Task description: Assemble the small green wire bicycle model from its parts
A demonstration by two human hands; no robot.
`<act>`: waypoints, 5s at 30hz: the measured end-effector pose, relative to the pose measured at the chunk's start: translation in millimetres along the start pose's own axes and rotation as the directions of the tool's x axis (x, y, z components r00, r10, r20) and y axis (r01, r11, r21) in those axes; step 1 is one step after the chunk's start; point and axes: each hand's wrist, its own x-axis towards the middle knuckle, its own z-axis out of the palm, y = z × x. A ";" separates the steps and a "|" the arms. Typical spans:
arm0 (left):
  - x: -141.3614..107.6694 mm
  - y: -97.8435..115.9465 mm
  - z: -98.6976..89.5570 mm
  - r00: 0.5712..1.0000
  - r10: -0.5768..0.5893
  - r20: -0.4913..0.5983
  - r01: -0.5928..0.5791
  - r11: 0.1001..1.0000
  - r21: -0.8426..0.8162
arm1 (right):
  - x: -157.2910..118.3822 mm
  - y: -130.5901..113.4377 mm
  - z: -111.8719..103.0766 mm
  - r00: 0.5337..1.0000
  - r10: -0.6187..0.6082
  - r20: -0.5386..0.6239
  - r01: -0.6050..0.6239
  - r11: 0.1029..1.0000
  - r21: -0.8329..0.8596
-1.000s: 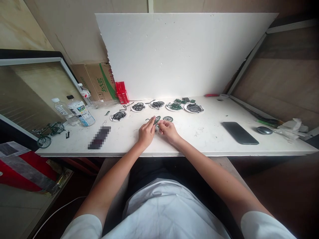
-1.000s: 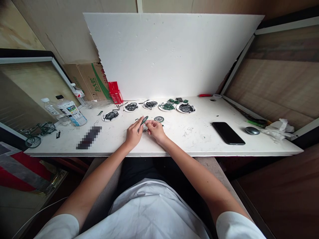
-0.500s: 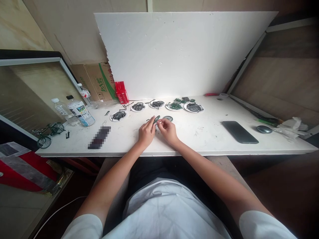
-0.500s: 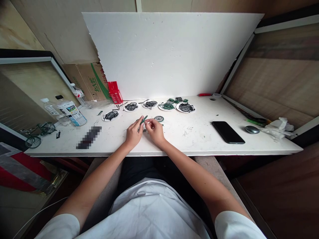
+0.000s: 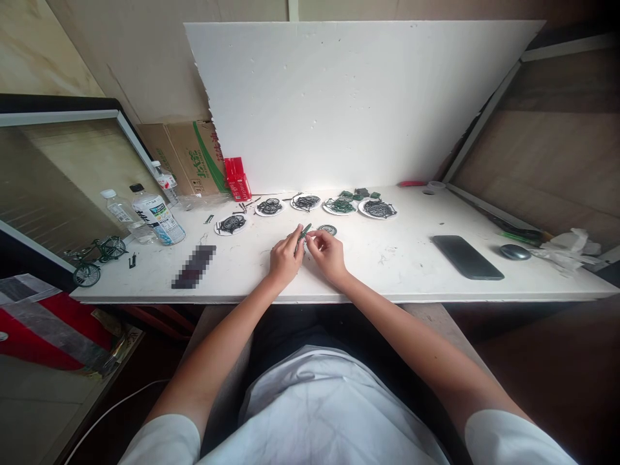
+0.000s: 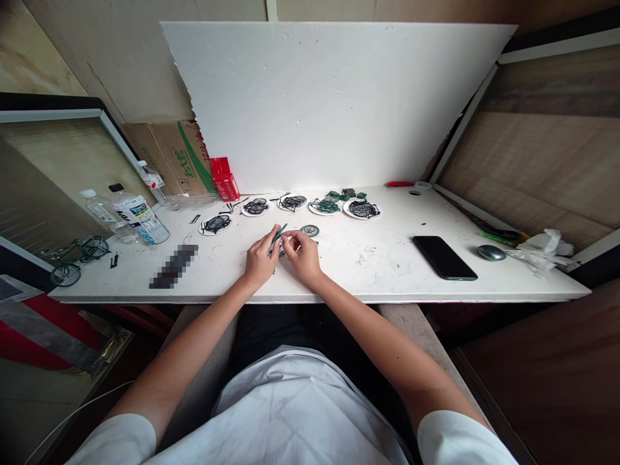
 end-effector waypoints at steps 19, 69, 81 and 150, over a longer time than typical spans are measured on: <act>-2.0 -6.8 4.1 1.000 0.024 -0.009 -0.023 0.999 0.048 | 13.3 2.1 -0.1 0.902 0.330 0.278 -0.424 0.800 0.425; -1.3 -4.8 0.2 0.998 0.041 -0.045 -0.044 0.997 -0.070 | 16.4 -3.9 -10.2 0.698 0.391 0.600 -0.714 0.446 0.540; -1.8 -6.2 3.7 1.000 -0.011 -0.010 0.011 0.998 -0.056 | 3.6 2.0 0.1 0.996 0.078 0.043 -0.080 0.995 0.053; 5.7 -11.5 5.3 0.895 -0.418 -0.159 0.299 0.824 -0.482 | 10.1 9.0 -0.3 0.971 0.240 0.002 -0.234 0.947 0.218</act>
